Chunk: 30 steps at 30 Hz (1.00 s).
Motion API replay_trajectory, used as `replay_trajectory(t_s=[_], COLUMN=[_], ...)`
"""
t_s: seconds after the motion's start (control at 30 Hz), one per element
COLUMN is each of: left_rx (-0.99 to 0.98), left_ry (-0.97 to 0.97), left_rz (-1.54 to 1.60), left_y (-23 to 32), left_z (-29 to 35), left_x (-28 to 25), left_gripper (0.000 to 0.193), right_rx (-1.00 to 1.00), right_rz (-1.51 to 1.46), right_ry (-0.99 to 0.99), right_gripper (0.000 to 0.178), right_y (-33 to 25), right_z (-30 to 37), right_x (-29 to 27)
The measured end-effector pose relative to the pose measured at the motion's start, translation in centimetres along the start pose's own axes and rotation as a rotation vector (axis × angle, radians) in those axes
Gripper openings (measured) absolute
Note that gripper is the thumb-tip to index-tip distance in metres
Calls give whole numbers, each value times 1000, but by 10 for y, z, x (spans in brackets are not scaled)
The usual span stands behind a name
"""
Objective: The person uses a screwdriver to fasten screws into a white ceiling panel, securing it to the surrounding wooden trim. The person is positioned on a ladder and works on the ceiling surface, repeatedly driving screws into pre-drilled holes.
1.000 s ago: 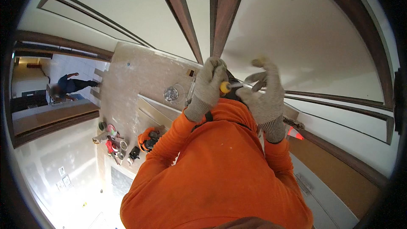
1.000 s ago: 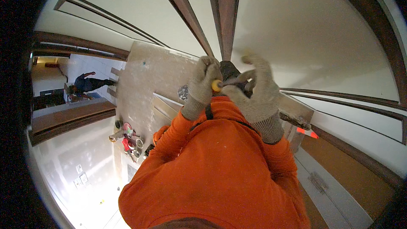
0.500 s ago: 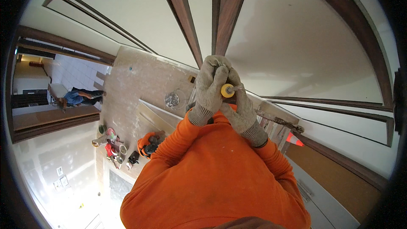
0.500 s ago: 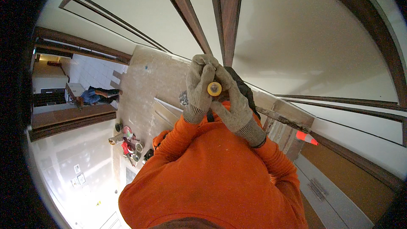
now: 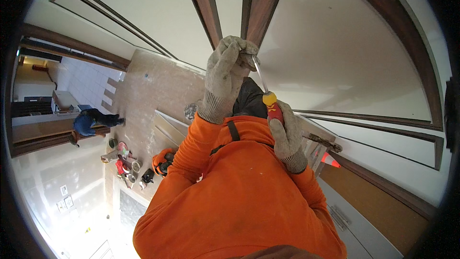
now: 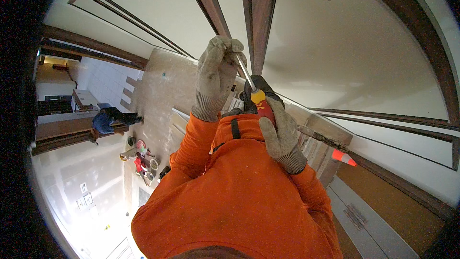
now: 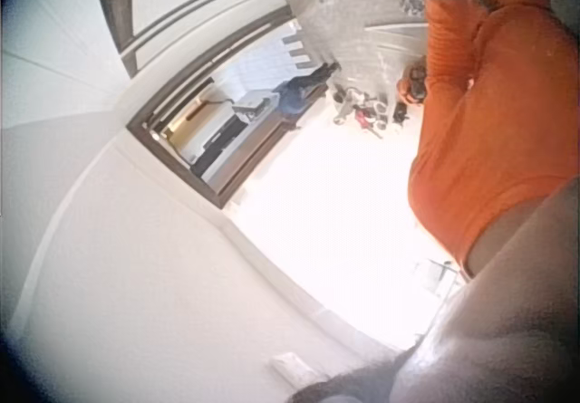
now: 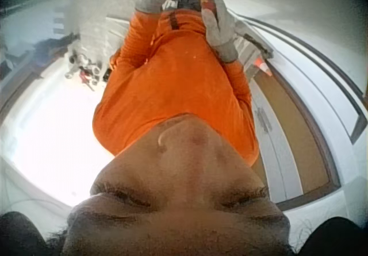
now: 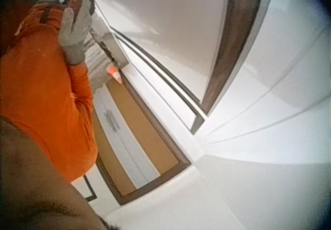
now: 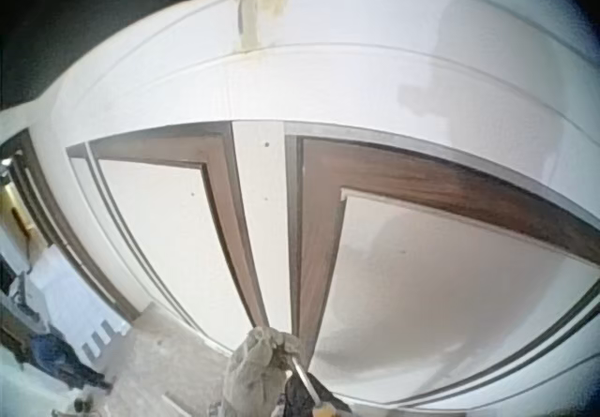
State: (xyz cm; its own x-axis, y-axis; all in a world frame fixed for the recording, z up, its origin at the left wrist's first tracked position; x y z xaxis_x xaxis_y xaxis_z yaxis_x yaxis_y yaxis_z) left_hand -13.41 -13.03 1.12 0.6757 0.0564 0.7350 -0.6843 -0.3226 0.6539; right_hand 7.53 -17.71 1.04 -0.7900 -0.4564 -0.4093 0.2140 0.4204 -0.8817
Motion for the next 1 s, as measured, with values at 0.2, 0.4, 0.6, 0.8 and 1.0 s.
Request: replay_trajectory(t_s=[0.2, 0.4, 0.6, 0.8, 1.0], left_rx=[-70, -118, -85, -73, -109], left_ry=[-19, 4, -16, -35, -74], left_rz=[28, 54, 2, -37, 14], left_y=[2, -3, 3, 4, -16], left_z=[-1, 2, 4, 6, -6], left_x=[15, 20, 23, 26, 34], left_gripper=[25, 25, 24, 26, 29], right_rx=[22, 13, 28, 180, 367], right_rz=[140, 93, 106, -219, -607], right_ry=[-13, -16, -14, -60, 90], right_gripper=[53, 53, 51, 51, 50], right_y=[-16, -9, -6, 3, 1], right_z=[-6, -6, -3, -3, -6], right_x=[-4, -1, 0, 3, 6])
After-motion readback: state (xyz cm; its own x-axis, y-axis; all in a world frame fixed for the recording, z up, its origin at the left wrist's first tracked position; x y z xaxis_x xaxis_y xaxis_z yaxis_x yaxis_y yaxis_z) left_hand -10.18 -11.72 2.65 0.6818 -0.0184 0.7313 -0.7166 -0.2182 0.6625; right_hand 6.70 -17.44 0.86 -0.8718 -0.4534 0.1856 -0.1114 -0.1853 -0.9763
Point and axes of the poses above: each hand's wrist, its own z-axis away from the middle knuckle, its own x-axis out of the palm, y = z × x, the point moved 8 cm from there along -z, towards the middle knuckle, and after that the axes turned 4 degrees about -x, right-handed, at the moved point
